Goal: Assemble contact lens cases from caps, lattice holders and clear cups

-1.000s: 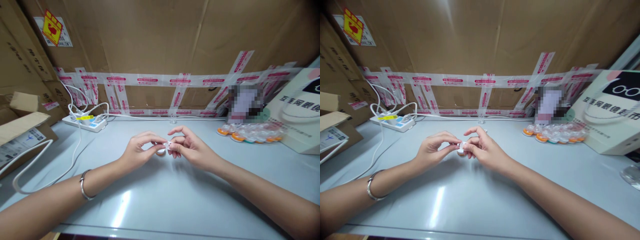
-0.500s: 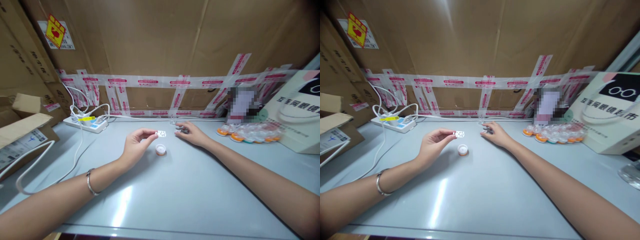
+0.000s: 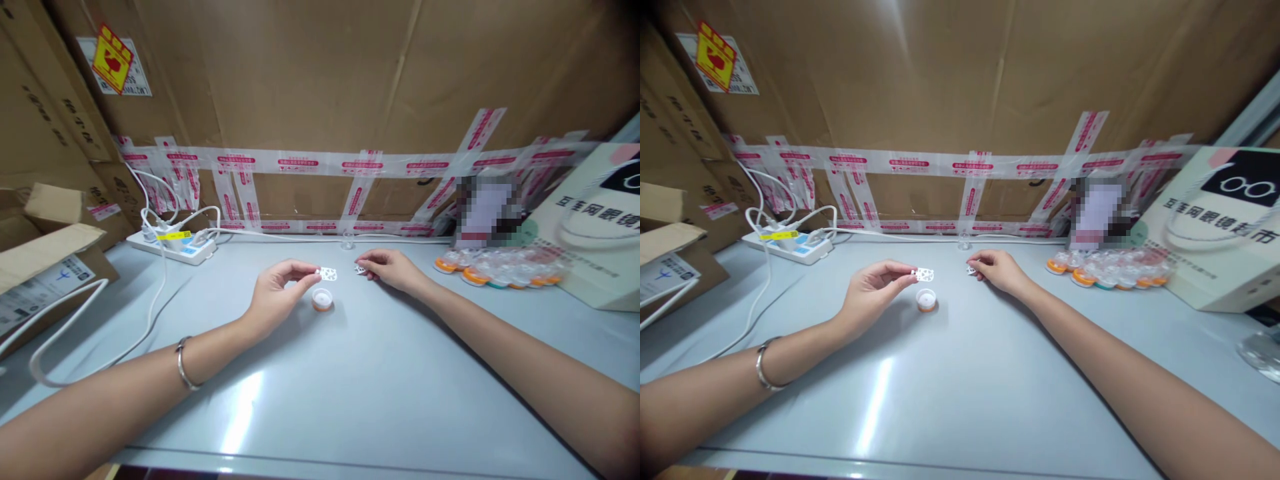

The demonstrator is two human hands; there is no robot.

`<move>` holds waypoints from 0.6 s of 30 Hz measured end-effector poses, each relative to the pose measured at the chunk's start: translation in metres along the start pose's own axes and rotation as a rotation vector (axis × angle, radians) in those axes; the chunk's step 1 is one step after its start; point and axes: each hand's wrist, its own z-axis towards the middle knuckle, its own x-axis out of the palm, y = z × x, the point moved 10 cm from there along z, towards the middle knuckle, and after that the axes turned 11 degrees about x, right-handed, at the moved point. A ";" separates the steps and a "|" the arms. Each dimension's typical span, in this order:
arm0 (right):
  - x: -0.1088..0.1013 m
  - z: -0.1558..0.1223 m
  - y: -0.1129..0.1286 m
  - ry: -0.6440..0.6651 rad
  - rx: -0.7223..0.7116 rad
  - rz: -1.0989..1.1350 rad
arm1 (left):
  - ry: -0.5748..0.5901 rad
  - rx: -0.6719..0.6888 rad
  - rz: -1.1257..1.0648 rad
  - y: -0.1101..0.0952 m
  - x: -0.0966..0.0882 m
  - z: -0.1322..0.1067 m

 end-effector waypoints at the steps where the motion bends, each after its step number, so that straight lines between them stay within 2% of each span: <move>1: 0.000 0.000 -0.001 0.015 0.018 0.016 | 0.002 0.000 0.003 0.000 0.000 0.000; 7: 0.001 -0.004 -0.003 0.077 0.077 0.001 | 0.001 -0.007 0.008 0.002 0.000 0.000; 13: -0.009 -0.007 0.009 -0.036 0.025 -0.177 | 0.002 -0.011 0.004 0.003 0.000 -0.001; 18: -0.014 -0.013 0.019 -0.090 -0.012 -0.234 | -0.017 -0.027 -0.021 0.004 -0.001 -0.001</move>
